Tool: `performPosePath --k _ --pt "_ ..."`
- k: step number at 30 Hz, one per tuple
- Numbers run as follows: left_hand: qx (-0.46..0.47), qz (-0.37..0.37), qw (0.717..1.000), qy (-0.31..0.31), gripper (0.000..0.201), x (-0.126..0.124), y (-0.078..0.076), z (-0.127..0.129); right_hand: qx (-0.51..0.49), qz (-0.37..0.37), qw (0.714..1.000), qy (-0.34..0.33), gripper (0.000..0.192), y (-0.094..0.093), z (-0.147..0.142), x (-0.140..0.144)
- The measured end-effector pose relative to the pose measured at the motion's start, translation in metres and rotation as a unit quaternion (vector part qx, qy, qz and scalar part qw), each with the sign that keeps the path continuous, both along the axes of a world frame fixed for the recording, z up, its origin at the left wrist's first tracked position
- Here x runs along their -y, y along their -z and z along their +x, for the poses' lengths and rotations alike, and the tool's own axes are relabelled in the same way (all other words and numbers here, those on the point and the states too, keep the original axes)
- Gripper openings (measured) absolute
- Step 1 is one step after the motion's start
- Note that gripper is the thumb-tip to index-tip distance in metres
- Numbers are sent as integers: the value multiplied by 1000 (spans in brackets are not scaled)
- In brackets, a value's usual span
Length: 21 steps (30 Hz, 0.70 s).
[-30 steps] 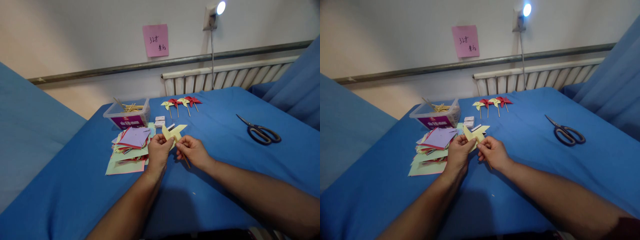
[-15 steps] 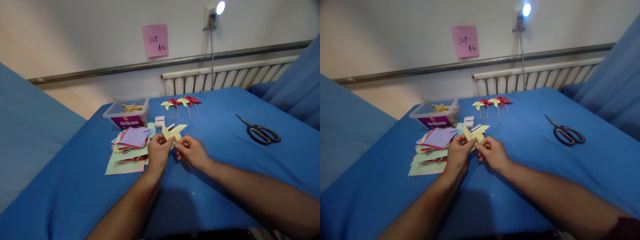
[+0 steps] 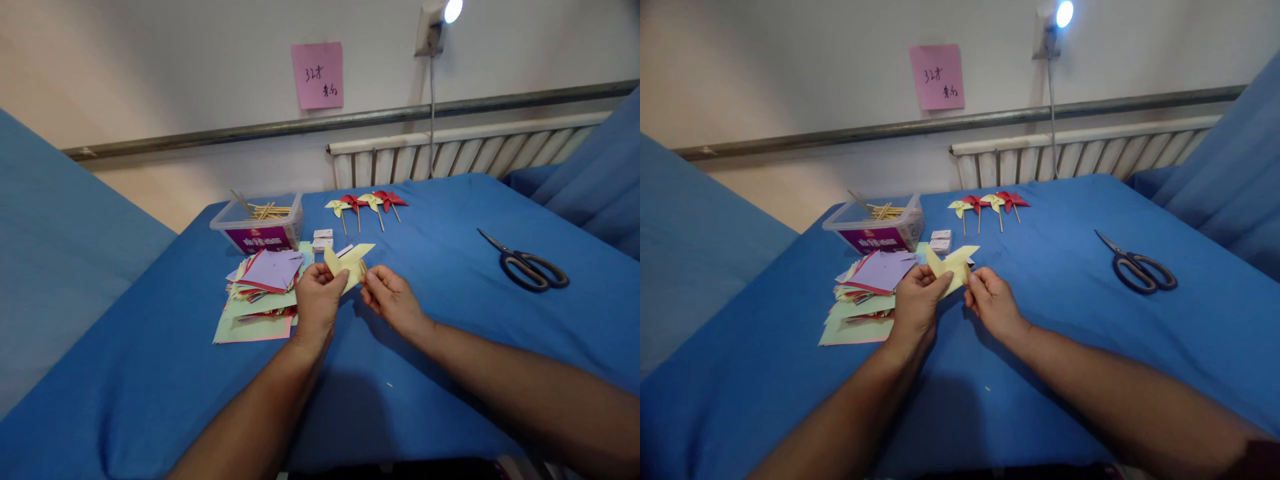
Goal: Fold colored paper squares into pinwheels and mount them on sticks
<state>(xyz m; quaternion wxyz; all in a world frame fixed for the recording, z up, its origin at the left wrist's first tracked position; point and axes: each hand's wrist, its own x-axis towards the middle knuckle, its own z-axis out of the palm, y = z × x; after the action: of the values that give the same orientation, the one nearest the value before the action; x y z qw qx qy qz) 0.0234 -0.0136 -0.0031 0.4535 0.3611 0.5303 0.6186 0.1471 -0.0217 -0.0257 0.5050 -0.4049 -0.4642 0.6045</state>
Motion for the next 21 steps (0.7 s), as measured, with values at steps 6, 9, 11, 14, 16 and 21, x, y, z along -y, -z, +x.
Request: performPosePath --k 6,9,11,14,16,21 --pt "-24 6 1000 -1 26 1 0 1 -36 -59 995 -65 35 0 -3 5" --pt "-39 12 999 2 25 2 1 1 -51 -79 992 -85 37 0 -4 7" --pt "-45 17 999 4 25 2 2 2 -54 -83 991 -91 38 0 -4 7" --pt "-58 22 998 6 24 2 3 2 -56 -83 990 -95 38 1 -4 6" --pt "-68 24 997 7 23 2 3 2 -57 -80 991 -96 38 3 -4 5" --pt "-91 29 995 -5 20 2 1 3 -54 -72 992 -93 38 4 -5 5"
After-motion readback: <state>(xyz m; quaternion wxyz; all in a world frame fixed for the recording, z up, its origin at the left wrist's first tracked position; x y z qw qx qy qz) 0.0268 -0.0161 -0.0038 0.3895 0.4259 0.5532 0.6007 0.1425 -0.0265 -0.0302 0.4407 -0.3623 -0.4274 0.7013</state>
